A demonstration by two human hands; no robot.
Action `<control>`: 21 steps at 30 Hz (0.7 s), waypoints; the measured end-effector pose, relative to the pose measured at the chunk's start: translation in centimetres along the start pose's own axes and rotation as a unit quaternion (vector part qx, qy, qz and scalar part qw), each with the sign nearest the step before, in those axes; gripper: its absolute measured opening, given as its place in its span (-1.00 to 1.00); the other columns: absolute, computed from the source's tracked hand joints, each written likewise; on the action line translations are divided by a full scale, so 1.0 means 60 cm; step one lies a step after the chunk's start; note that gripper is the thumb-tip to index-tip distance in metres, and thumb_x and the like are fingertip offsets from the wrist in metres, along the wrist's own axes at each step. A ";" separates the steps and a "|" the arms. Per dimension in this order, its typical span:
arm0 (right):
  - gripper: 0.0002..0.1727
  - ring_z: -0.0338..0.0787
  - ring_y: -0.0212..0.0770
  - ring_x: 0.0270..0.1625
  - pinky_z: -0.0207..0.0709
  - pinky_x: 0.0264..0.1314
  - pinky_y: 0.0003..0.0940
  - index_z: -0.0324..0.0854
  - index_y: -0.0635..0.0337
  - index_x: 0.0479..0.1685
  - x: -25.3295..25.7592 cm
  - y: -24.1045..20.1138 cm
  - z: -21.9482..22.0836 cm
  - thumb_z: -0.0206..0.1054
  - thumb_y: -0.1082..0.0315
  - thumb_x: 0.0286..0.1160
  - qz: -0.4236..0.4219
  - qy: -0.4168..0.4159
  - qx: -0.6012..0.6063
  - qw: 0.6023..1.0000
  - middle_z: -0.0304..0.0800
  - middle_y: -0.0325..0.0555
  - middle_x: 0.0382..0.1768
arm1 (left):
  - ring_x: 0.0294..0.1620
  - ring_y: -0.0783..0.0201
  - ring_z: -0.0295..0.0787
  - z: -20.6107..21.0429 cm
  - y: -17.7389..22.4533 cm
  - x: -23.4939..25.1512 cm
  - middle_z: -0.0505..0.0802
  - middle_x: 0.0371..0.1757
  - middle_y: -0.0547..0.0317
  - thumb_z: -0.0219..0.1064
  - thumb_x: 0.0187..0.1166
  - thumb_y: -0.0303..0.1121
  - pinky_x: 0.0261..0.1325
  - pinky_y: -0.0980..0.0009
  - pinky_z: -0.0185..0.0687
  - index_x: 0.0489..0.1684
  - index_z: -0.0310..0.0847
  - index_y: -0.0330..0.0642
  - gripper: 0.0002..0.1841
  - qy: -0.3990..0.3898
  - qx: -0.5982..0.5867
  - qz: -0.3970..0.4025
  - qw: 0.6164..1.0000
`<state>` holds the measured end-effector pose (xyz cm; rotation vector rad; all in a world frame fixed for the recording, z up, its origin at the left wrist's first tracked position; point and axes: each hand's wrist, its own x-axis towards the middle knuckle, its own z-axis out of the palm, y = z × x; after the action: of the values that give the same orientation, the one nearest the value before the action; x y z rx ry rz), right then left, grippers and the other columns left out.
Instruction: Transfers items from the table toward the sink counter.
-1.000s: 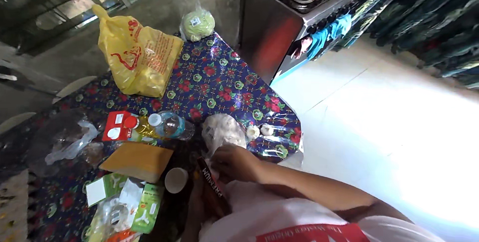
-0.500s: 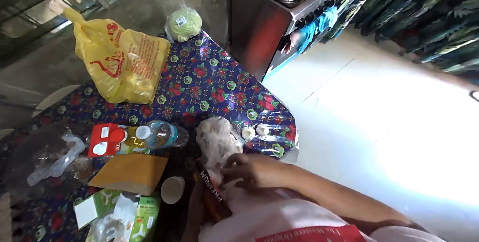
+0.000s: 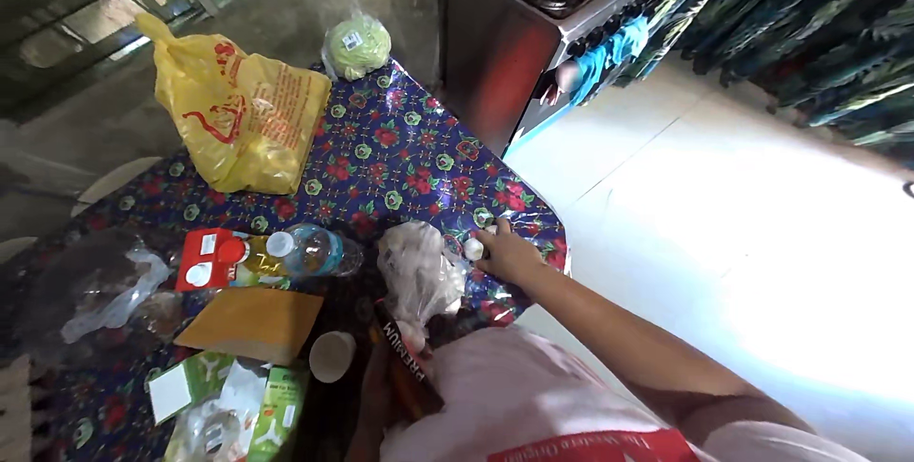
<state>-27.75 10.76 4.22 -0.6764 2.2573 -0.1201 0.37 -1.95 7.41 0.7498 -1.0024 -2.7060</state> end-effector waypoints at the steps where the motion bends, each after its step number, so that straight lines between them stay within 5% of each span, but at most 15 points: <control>1: -0.25 0.65 0.49 0.33 0.61 0.19 0.38 0.38 -0.11 0.69 0.003 0.007 0.000 0.46 -0.06 0.47 -0.002 0.005 0.006 1.000 -0.01 0.44 0.76 | -0.32 0.26 0.89 0.001 0.001 -0.001 0.91 -0.21 0.10 0.35 0.45 0.30 -0.32 0.32 0.83 0.02 0.77 0.10 -0.49 -0.001 -0.007 0.003 1.000; 4: -0.19 0.63 0.43 0.39 0.59 0.30 0.34 0.44 -0.05 0.63 0.013 0.044 0.002 0.51 -0.16 0.37 -0.036 0.046 0.095 0.994 0.12 0.44 0.71 | -0.34 0.24 0.90 0.006 0.003 -0.003 0.91 -0.22 0.09 0.35 0.50 0.24 -0.31 0.32 0.85 0.01 0.75 0.09 -0.55 -0.003 -0.014 0.024 1.000; 6: -0.14 0.63 0.18 0.39 0.57 0.37 0.15 0.44 0.16 0.59 0.013 0.076 0.005 0.58 -0.07 0.28 -0.094 0.074 0.302 0.946 0.41 0.28 0.55 | -0.30 0.26 0.89 0.006 0.006 0.001 0.91 -0.20 0.09 0.35 0.54 0.17 -0.24 0.33 0.85 0.02 0.77 0.08 -0.59 -0.040 -0.034 0.031 0.998; 8: -0.20 0.78 -0.21 0.05 0.73 0.04 -0.24 0.34 0.15 0.53 0.002 0.096 0.018 0.48 -0.01 0.27 -0.161 0.032 0.540 0.825 0.70 -0.04 0.17 | -0.30 0.29 0.89 0.007 0.008 0.002 0.91 -0.21 0.13 0.37 0.55 0.13 -0.23 0.35 0.84 0.00 0.79 0.08 -0.63 -0.054 -0.036 0.040 0.997; 10: -0.38 0.78 -0.36 -0.37 0.66 -0.41 -0.44 0.49 -0.17 0.23 -0.002 0.112 0.050 0.53 -0.19 0.20 -0.256 -0.075 0.711 0.650 0.83 -0.25 -0.16 | -0.27 0.30 0.90 0.007 0.006 -0.003 0.92 -0.19 0.16 0.39 0.50 0.17 -0.25 0.36 0.84 0.03 0.79 0.14 -0.61 -0.045 -0.031 0.048 0.997; 12: -0.42 0.78 -0.38 -0.40 0.58 -0.51 -0.51 0.70 -0.37 0.25 -0.003 0.115 0.075 0.54 -0.24 0.15 -0.355 -0.205 0.753 0.514 0.89 -0.23 -0.01 | -0.22 0.34 0.90 0.008 0.004 -0.004 0.93 -0.15 0.21 0.37 0.49 0.21 -0.21 0.38 0.84 0.08 0.78 0.21 -0.59 -0.031 -0.008 0.057 0.998; 14: -0.37 0.80 -0.35 -0.35 0.57 -0.51 -0.54 0.65 -0.40 0.42 -0.014 0.101 0.092 0.51 -0.15 0.22 -0.404 -0.279 0.753 0.438 0.83 -0.12 0.23 | -0.24 0.34 0.89 0.013 0.004 0.000 0.92 -0.14 0.22 0.33 0.53 0.21 -0.21 0.37 0.84 0.12 0.75 0.22 -0.59 -0.038 -0.008 0.059 0.998; 18: -0.37 0.88 -0.23 -0.23 0.69 -0.38 -0.47 0.61 -0.36 0.48 -0.043 0.073 0.106 0.41 -0.24 0.36 -0.432 -0.315 0.737 0.414 0.71 -0.01 0.45 | -0.32 0.29 0.90 0.025 0.011 0.010 0.91 -0.21 0.16 0.32 0.57 0.16 -0.29 0.34 0.85 0.11 0.77 0.14 -0.60 -0.090 -0.076 0.032 0.992; 21: -0.31 0.89 -0.20 -0.20 0.73 -0.36 -0.41 0.71 -0.24 0.32 -0.051 0.068 0.108 0.33 -0.45 0.32 -0.426 -0.318 0.736 0.418 0.78 -0.03 0.35 | -0.32 0.31 0.89 0.032 0.018 0.016 0.92 -0.17 0.15 0.24 0.66 0.10 -0.29 0.42 0.82 0.06 0.81 0.03 -0.60 -0.184 -0.122 0.012 0.975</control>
<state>-23.26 16.57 0.47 -0.5116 0.2317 -1.7254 -1.46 -1.98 8.98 0.1946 -0.7091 -2.9356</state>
